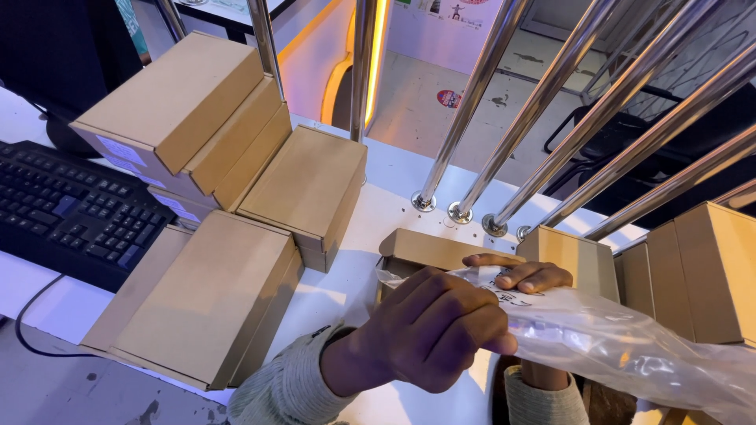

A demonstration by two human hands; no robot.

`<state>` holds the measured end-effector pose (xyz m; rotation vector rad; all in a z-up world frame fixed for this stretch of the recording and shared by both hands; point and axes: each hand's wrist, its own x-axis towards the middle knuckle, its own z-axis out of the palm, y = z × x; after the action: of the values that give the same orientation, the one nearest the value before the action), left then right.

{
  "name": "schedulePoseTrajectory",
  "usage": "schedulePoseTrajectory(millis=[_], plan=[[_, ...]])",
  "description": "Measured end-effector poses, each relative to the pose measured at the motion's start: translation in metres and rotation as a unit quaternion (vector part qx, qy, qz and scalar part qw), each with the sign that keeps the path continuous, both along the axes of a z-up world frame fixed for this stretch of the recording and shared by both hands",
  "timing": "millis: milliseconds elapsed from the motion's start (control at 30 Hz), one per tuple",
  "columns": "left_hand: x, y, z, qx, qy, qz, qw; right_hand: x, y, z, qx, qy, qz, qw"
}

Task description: Wiping a cardboard box, opening it to inspect the packaged cable inside, and then repacking it.

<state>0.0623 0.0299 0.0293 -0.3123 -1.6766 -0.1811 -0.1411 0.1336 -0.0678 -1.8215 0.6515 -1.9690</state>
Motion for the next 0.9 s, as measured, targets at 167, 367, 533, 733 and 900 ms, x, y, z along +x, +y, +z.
schedulePoseTrajectory(millis=[167,367,533,733,900], plan=[[0.000,0.001,0.000,0.022,-0.012,-0.060,0.998,0.041,0.003,0.022,0.001,-0.021,-0.092,0.996],[0.001,0.001,-0.001,0.004,-0.028,-0.068,0.997,0.042,-0.009,0.018,-0.034,-0.023,-0.080,0.996],[0.001,0.000,0.000,0.012,-0.041,-0.106,0.993,0.034,-0.022,0.004,-0.135,-0.040,-0.071,0.988],[0.000,0.000,-0.003,0.002,-0.039,-0.102,0.994,0.033,-0.005,0.007,-0.052,-0.045,-0.074,0.995],[-0.001,-0.001,-0.004,0.011,-0.046,-0.104,0.993,0.045,-0.006,0.019,-0.045,-0.031,-0.096,0.994]])
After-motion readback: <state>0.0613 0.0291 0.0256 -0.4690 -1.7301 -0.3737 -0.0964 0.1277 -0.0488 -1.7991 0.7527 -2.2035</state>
